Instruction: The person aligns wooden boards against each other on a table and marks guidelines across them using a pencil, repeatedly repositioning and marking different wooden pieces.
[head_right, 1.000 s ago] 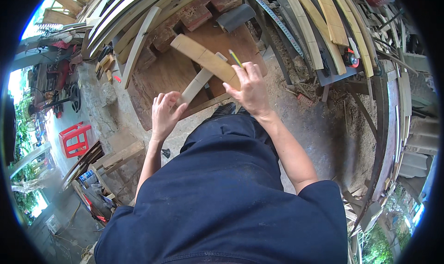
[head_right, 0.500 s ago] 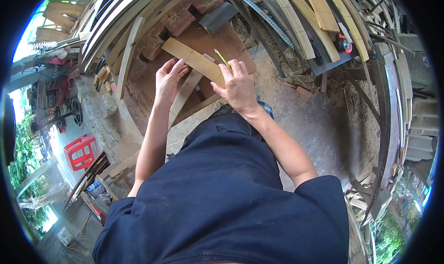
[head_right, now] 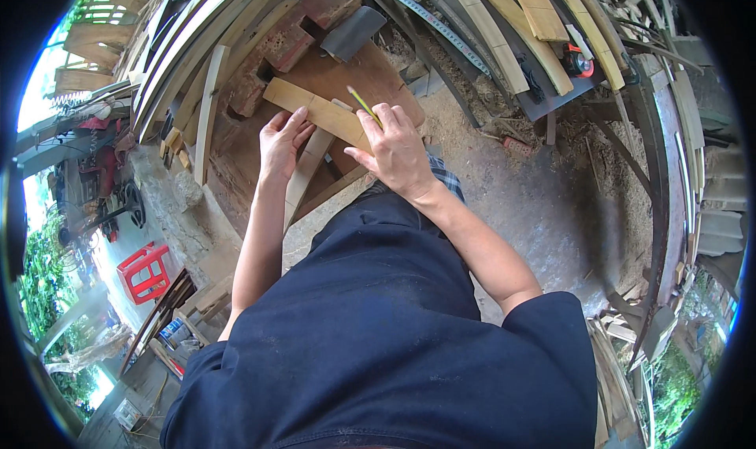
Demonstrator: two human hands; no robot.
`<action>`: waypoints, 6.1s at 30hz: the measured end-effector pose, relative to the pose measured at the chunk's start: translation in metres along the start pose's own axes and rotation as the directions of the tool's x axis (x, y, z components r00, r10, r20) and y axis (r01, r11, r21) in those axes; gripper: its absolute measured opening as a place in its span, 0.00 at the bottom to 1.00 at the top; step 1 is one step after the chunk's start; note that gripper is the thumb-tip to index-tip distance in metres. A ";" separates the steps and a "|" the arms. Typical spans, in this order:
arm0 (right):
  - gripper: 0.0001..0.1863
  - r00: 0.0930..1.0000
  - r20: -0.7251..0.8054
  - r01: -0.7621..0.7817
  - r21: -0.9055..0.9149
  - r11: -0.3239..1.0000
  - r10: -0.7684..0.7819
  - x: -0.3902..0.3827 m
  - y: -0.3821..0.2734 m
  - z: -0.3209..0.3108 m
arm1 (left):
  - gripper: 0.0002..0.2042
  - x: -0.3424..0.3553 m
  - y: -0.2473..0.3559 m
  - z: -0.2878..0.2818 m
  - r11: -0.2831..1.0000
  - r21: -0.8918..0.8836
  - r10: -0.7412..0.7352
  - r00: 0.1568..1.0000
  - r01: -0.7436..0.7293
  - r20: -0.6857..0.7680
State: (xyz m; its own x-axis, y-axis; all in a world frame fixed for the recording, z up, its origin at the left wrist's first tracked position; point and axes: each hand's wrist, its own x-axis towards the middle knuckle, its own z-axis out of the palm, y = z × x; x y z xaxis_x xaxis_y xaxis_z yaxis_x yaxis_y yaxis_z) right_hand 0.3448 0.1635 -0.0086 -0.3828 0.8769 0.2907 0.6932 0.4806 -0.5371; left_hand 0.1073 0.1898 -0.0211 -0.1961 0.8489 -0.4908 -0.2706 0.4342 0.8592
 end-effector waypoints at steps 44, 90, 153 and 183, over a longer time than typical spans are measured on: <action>0.13 0.984 0.082 -0.178 0.560 0.809 0.160 0.051 0.014 -0.007 | 0.14 -0.001 -0.012 0.001 0.999 -0.004 0.054 0.998 -0.054 -0.043; 0.21 0.957 0.230 -0.279 0.580 0.765 0.175 0.057 0.027 -0.007 | 0.13 0.000 -0.016 0.001 0.998 -0.012 0.067 0.996 -0.068 -0.051; 0.33 0.997 0.026 -0.074 0.153 0.985 0.071 -0.028 -0.030 -0.002 | 0.22 -0.103 -0.040 -0.042 0.111 0.928 0.587 0.777 -0.355 0.227; 0.33 0.996 0.063 -0.063 0.104 0.993 0.056 0.007 0.000 0.009 | 0.46 -0.003 0.001 0.011 0.996 -0.052 0.076 0.996 -0.079 -0.053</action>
State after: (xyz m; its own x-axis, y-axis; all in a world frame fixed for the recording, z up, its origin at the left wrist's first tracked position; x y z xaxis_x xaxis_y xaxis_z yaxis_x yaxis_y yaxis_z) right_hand 0.3362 0.1698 -0.0137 -0.3808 0.9006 0.2096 0.6483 0.4216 -0.6340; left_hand 0.1181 0.1912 -0.0174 -0.2658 0.8622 -0.4312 -0.3031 0.3498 0.8864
